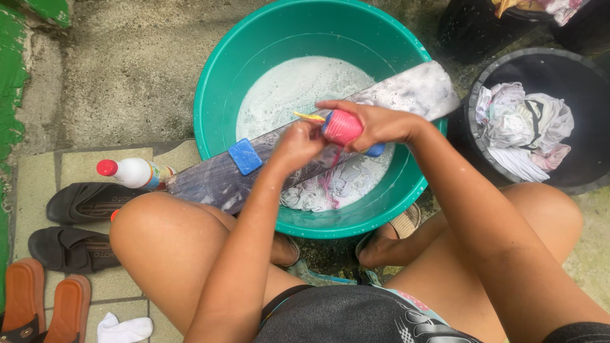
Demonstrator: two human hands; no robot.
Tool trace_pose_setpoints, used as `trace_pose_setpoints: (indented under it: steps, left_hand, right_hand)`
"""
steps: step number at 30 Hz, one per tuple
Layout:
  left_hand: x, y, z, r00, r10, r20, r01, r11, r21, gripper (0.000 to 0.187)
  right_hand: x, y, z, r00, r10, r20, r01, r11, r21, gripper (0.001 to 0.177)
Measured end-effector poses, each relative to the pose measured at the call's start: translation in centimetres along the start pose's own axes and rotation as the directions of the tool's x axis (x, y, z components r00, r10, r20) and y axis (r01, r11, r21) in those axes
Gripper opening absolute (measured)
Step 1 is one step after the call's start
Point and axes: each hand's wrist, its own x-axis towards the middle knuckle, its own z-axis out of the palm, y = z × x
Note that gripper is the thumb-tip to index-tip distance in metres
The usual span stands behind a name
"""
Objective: The person washes clothes by hand in a green basin, scrubbing them against a wooden washboard and applying a soap bar to the fabric. They handle white and patterned clothing items and pour liquid from a bottle into the soapy water.
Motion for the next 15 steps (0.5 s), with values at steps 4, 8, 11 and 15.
trace_pose_setpoints:
  steps: [4,8,11,15]
  left_hand:
    - [-1.8,8.2,-2.8,0.944,-0.312,0.11,0.294,0.944,0.152,0.032]
    - [-3.3,9.5,-3.0,0.86,-0.496,0.119,0.311,0.695,0.648,0.035]
    - [-3.3,5.4,-2.1,0.912,-0.293,0.288,0.161,0.9,0.406,0.031]
    - [-1.3,-4.3,-0.5,0.988,-0.149,0.029,0.12,0.882,0.456,0.029]
  right_hand:
    - [-4.3,-0.7,-2.1,0.998,0.016,0.068,-0.025,0.991,0.134,0.081]
    - [-9.7,1.9,-3.9,0.982,-0.18,0.065,0.17,0.977,0.131,0.078]
    - [-10.8,5.3,-4.8,0.998,-0.055,-0.044,0.067,0.942,0.33,0.082]
    - [-3.0,9.1,-6.4,0.935,0.062,-0.349,-0.042,0.997,0.065,0.082]
